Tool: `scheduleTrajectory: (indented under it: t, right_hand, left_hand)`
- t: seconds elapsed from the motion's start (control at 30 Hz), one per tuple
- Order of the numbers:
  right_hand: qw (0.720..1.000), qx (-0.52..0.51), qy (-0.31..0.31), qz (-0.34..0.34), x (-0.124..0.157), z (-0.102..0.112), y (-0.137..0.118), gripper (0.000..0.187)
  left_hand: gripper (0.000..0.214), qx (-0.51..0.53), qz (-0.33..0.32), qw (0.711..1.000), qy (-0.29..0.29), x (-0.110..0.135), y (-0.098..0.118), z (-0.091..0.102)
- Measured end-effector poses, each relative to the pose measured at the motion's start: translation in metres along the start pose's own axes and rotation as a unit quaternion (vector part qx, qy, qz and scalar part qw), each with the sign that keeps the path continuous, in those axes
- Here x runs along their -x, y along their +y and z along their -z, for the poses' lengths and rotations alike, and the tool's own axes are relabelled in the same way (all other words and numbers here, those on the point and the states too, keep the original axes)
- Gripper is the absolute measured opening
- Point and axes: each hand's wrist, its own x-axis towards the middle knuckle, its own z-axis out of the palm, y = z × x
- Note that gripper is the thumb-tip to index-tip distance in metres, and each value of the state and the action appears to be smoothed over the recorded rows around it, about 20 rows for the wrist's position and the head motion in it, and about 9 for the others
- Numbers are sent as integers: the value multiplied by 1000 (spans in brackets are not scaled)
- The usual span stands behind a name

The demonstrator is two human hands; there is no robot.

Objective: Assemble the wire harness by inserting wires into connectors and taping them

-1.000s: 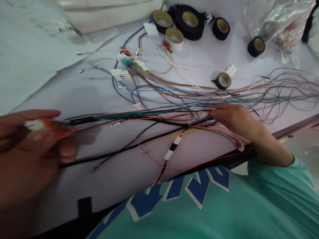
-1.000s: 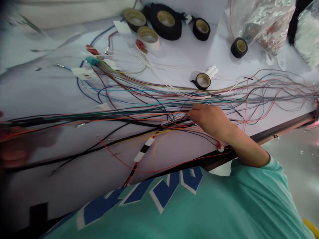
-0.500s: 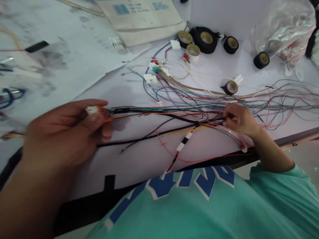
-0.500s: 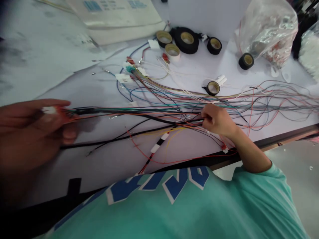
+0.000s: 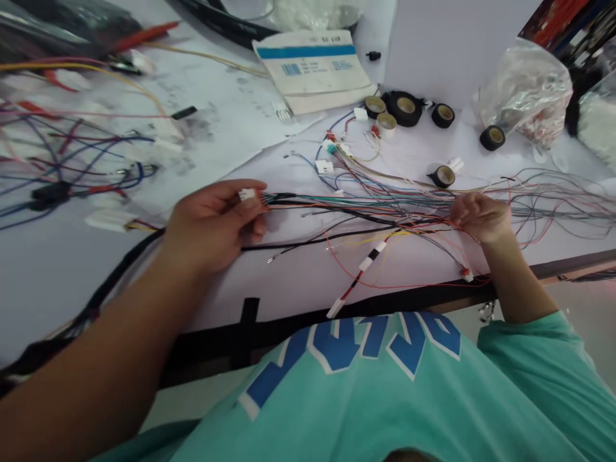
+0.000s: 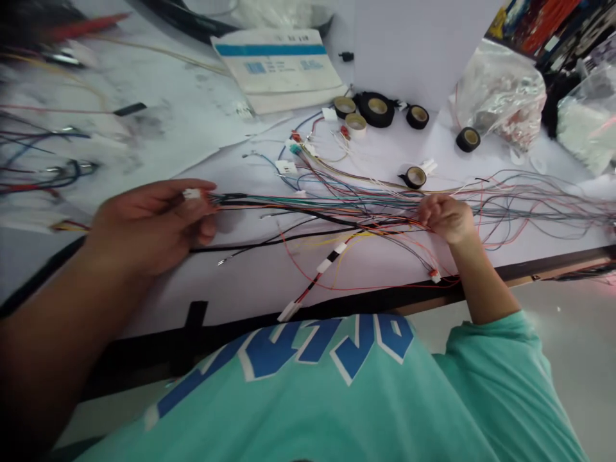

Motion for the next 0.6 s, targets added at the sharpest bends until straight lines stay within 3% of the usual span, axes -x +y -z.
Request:
scheduleTrajectory:
  t: [0.1, 0.27, 0.47, 0.53, 0.6]
  right_hand:
    - [996, -56, 62, 11, 6, 7, 4, 23]
    - [995, 84, 43, -32, 17, 9, 6, 21]
    - [969, -42, 221, 103, 31, 28, 4, 55]
    - [967, -64, 224, 100, 36, 36, -4, 51]
    - [979, -62, 179, 75, 37, 41, -19, 42]
  left_hand:
    - [28, -3, 12, 1000, -13, 0, 1, 1]
    - [21, 6, 14, 999, -30, 1, 2, 1]
    - [18, 13, -7, 999, -35, -1, -1, 1]
    - [15, 15, -21, 999, -41, -3, -4, 2]
    - [15, 13, -37, 998, -51, -6, -8, 4]
